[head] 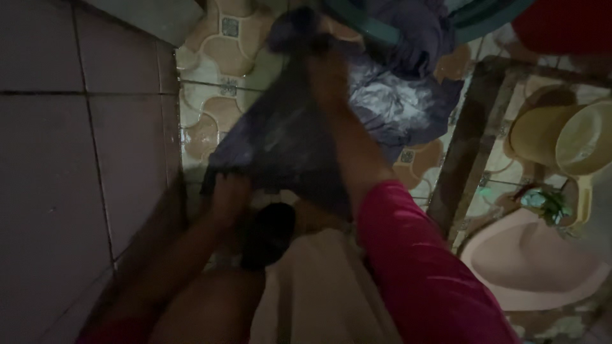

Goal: The person washes clothes by hand in a small basin, scrubbing and rinsing each item individually. They transfer the washed clothes into a white bucket and continue with the next garment.

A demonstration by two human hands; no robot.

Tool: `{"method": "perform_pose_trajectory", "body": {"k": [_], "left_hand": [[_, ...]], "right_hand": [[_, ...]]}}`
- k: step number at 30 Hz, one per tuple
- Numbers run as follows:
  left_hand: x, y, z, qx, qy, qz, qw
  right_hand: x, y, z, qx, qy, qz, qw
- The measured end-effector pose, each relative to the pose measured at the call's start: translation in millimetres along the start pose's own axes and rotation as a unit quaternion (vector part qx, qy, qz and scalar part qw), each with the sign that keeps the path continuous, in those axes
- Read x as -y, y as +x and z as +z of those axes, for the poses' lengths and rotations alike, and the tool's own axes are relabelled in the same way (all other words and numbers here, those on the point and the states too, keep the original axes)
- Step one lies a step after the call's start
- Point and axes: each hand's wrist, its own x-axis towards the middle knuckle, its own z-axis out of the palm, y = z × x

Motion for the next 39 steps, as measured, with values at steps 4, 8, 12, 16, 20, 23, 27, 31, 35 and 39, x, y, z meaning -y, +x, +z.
{"method": "perform_pose_trajectory", "body": {"k": [4,8,12,16,20,23,27,31,35,39], "left_hand": [[10.0,19.0,-16.8,0.006,-0.091,-0.015,0.996],[8.3,9.4,-22.8,0.011,-0.065,-0.004,0.998],[12.4,8.7,-21.3,0.029,-0.063,-0.004,0.998],[20.9,0.1,-31.2,0.037,-0.066,0.000,0.997],[19.3,3.2,-47.0,0.018,-0.047,0.024,0.998],[25.0,-2.6,-48.1,0.033,-0.044,0.021,0.998],[29.6,-1.2,-40.6,0.058,-0.059,-0.004,0.997],[31.2,8.3,-40.1,0.056,-0.065,-0.003,0.996],[35.1,-3.3,-41.1,0.116,-0.075,-0.018,0.990],[31.9,3.3,-51.7,0.096,-0.069,-0.022,0.993]], "right_hand": [[-16.8,-1.5,1.9,-0.163,-0.053,0.026,0.985],[-41.2,-52.6,20.4,0.010,-0.154,-0.082,0.985],[-68.7,-14.1,-69.0,-0.101,-0.189,-0.005,0.977],[-90.3,-25.5,-96.9,-0.194,-0.264,0.081,0.941],[-88.4,-81.5,-108.8,-0.145,-0.358,0.033,0.922],[-88.9,-110.0,-146.4,-0.181,-0.414,0.100,0.886],[-94.8,-120.4,-169.4,-0.171,-0.447,0.138,0.867],[-119.0,-100.1,-152.0,-0.033,-0.539,0.024,0.842],[-154.9,-63.3,-150.9,0.099,-0.613,-0.070,0.781],[-126.7,-25.6,-142.8,-0.059,-0.514,0.020,0.856]]}}
